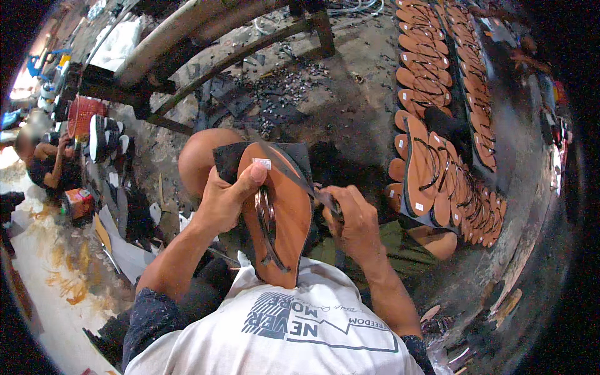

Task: The person sits on the floor and uses a knife to trim excess material from the edges of brown flip-flops. They handle each flip-flop one at a time, rotate it, and scrape the edges before placing it back on the pile.

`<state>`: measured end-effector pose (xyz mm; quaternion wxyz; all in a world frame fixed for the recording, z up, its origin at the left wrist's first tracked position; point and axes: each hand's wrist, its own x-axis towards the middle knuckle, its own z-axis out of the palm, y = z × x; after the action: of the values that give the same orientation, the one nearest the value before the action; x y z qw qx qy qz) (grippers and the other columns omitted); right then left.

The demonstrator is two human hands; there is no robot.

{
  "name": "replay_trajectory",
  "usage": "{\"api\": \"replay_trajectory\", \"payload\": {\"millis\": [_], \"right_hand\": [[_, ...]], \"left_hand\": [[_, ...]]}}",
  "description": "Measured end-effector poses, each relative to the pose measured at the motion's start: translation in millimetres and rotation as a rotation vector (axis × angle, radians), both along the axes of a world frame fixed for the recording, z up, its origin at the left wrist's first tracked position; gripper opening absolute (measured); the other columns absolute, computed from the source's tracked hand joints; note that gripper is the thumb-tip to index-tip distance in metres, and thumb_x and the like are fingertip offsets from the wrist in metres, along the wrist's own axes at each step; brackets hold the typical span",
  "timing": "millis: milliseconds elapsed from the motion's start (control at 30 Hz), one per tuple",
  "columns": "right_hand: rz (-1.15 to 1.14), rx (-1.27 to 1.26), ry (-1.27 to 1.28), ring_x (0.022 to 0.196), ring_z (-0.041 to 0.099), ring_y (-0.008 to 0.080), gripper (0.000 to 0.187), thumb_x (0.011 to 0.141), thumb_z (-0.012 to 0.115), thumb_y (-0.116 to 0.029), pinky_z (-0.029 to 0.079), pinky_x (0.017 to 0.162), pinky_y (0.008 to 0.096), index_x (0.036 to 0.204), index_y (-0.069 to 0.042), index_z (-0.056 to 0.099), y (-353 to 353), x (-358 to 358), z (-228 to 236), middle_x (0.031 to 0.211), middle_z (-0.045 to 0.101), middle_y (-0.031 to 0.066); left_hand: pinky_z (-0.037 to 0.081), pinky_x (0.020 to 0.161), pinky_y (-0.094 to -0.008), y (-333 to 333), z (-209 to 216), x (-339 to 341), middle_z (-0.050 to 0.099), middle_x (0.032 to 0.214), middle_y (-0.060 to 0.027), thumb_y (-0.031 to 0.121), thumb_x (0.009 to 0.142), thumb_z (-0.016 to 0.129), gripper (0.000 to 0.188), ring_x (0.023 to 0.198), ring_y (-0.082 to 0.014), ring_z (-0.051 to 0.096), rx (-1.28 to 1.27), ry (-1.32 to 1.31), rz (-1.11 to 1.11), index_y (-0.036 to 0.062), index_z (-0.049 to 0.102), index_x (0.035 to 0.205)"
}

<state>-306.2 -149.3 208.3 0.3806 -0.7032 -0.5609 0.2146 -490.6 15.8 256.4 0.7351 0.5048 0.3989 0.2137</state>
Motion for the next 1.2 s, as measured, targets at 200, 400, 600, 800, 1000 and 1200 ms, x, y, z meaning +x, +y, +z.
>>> {"api": "replay_trajectory", "payload": {"millis": [200,400,600,800,1000,1200], "right_hand": [[0.103,-0.07,-0.049,0.078,0.064,0.036,0.039,0.077,0.074,-0.002,0.052,0.065,0.0429,0.112,-0.007,0.059,39.2,14.0,30.0,0.088,0.059,0.0144],[0.272,-0.052,-0.056,0.073,0.065,0.0383,0.034,0.079,0.071,-0.01,0.053,0.059,0.0475,0.11,-0.012,0.058,66.8,28.9,46.3,0.084,0.056,0.0126],[0.337,-0.01,-0.213,0.073,0.069,0.0307,0.031,0.085,0.071,-0.016,0.056,0.063,0.0431,0.113,-0.009,0.06,114.5,22.8,33.3,0.084,0.065,0.0115],[0.249,-0.316,0.74,0.078,0.061,0.0087,0.033,0.093,0.072,-0.032,0.052,0.071,0.0262,0.108,-0.003,0.064,107.9,62.5,77.5,0.087,0.067,0.0019],[-0.359,0.13,0.916,0.082,0.061,0.007,0.037,0.091,0.075,-0.031,0.052,0.074,0.0268,0.113,-0.005,0.059,52.0,56.8,57.6,0.089,0.067,0.0005],[-0.275,-0.028,0.566,0.072,0.064,0.0174,0.034,0.092,0.074,-0.022,0.053,0.065,0.0312,0.114,-0.004,0.057,3.3,23.3,25.7,0.084,0.064,0.0064]], "left_hand": [[0.051,0.079,-0.0271,6.9,-6.7,-7.7,0.067,0.1,0.0005,0.031,0.097,0.068,0.033,0.089,-0.0087,0.061,0.099,-0.019,-0.043,0.0025,0.065,0.112],[0.051,0.079,-0.0265,7.0,-0.4,-6.1,0.067,0.099,0.0005,0.03,0.096,0.068,0.031,0.09,-0.0085,0.061,0.115,-0.009,-0.037,0.0022,0.066,0.11],[0.051,0.082,-0.0274,5.6,18.8,1.6,0.069,0.096,-0.0002,0.027,0.093,0.073,0.031,0.091,-0.0095,0.062,0.146,0.055,-0.225,0.0022,0.067,0.11],[0.051,0.089,-0.0283,39.9,1.6,19.2,0.064,0.122,-0.008,0.024,0.098,0.064,0.053,0.1,-0.0134,0.064,0.386,0.313,-0.458,0.0015,0.043,0.141],[0.058,0.081,-0.0348,-37.0,-55.8,34.3,0.062,0.125,-0.0112,0.039,0.095,0.065,0.059,0.103,-0.0237,0.067,0.236,-0.311,-0.164,0.0086,0.042,0.14],[0.06,0.067,-0.0389,-60.8,-23.4,75.2,0.066,0.109,-0.0056,0.046,0.096,0.063,0.047,0.087,-0.0232,0.07,-0.474,-0.388,0.471,0.0114,0.052,0.126]]}}
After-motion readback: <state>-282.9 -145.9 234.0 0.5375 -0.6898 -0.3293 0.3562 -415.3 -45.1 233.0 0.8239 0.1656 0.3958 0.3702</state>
